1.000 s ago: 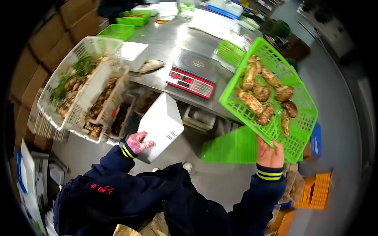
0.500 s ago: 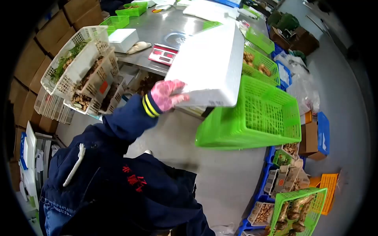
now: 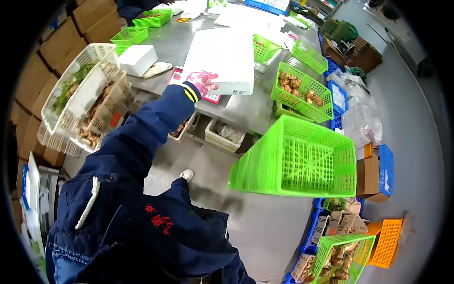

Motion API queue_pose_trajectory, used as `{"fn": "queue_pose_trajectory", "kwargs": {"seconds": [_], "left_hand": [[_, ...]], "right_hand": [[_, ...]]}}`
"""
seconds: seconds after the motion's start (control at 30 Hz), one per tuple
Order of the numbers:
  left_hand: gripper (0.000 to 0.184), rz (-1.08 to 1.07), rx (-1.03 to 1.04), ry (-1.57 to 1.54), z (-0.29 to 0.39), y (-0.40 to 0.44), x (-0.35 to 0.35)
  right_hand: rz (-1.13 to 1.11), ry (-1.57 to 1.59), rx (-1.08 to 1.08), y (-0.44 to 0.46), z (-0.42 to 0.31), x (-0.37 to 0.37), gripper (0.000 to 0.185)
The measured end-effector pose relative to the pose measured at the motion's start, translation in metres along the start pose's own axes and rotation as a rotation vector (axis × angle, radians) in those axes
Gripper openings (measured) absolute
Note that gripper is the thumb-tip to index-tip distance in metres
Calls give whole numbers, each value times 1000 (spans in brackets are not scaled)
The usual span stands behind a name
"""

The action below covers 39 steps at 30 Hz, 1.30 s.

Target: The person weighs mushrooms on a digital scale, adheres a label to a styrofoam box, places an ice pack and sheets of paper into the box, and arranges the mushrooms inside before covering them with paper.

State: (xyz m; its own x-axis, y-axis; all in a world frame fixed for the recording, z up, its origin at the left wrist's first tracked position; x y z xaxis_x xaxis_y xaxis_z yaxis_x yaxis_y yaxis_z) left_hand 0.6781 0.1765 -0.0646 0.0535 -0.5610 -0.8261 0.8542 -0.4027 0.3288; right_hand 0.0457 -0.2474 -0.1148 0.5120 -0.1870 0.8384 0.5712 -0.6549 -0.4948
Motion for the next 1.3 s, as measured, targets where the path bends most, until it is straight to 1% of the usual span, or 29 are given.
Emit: {"fn": "queue_pose_trajectory", "kwargs": {"seconds": [0.07, 0.1, 0.17, 0.23, 0.27, 0.37, 0.43, 0.5, 0.57, 0.63, 0.7, 0.77, 0.83, 0.87, 0.9, 0.93, 1.0, 1.03, 1.1, 1.17, 1.2, 1.23, 1.27, 1.3], "left_hand": [[39, -20, 72, 75, 5, 21, 12], [36, -160, -24, 102, 9, 37, 18], [34, -64, 195, 123, 26, 66, 24], [34, -67, 249, 138, 42, 84, 34], [33, -161, 228, 140, 51, 97, 46], [34, -190, 468, 58, 105, 116, 75], [31, -254, 508, -31, 151, 113, 97], [29, -221, 514, -98, 189, 110, 119], [31, -326, 457, -91, 217, 108, 145], [37, -218, 441, -100, 241, 94, 146], [42, 136, 561, -257, 245, 64, 141], [46, 249, 548, -438, 222, 15, 76], [48, 126, 413, -466, 163, 0, 43], [49, 231, 320, -341, 114, -4, 58], [46, 396, 316, -371, 58, -20, 51], [42, 402, 64, -115, -2, -34, 53], [45, 498, -277, -84, -120, -74, 38], [52, 437, -386, 88, -178, -92, 44], [62, 349, -602, 348, -221, -112, 24], [66, 219, -713, 338, -243, -114, 20], [69, 190, -663, 369, -261, -110, 30], [68, 145, -604, 433, -272, -111, 36], [62, -11, -698, 441, -317, -99, 68], [51, -284, -583, 541, -310, -94, 69]], "right_hand": [[8, 28, -23, -10, 1, -2, 72], [13, 40, -32, -17, 2, -6, 72], [19, 60, -44, -30, 3, -6, 73], [26, 81, -60, -40, 6, -5, 74], [26, 95, -80, -50, 6, -8, 74], [12, 122, -120, -78, 12, -14, 78], [-62, 30, -110, -94, 14, -14, 77], [41, 69, -164, -108, 17, -10, 76], [79, 70, -195, -115, 14, -10, 75], [102, 63, -215, -114, 13, -8, 75], [143, 22, -188, -91, 15, -6, 75], [183, -18, -161, -75, 17, -5, 75], [207, -41, -157, -67, 19, -8, 74], [212, -49, -158, -65, 20, -12, 74], [222, -53, -163, -64, 19, -13, 74], [232, -65, -161, -60, 20, -14, 74], [238, -70, -153, -49, 20, -13, 74], [239, -80, -150, -43, 20, -11, 74], [236, -89, -137, -29, 22, -3, 73], [229, -90, -128, -20, 21, 1, 73], [229, -82, -125, -22, 20, 0, 73], [214, -73, -129, -20, 18, 3, 73], [206, -46, -146, -26, 18, 1, 73], [189, -25, -155, -29, 19, 2, 73]]}}
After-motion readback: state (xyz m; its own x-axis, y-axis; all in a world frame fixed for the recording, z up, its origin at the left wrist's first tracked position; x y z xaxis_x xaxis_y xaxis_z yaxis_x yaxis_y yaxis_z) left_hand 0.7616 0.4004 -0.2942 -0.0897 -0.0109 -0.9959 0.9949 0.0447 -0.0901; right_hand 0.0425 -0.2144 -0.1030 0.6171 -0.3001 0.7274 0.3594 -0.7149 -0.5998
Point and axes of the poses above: each hand's wrist, its own y-axis towards the middle knuckle, its own x-axis out of the palm, z = x × y, the point moved 8 cm from there along y, towards the middle knuckle, and after that the axes turned 7 degrees about -y, right-handed, at the moved point
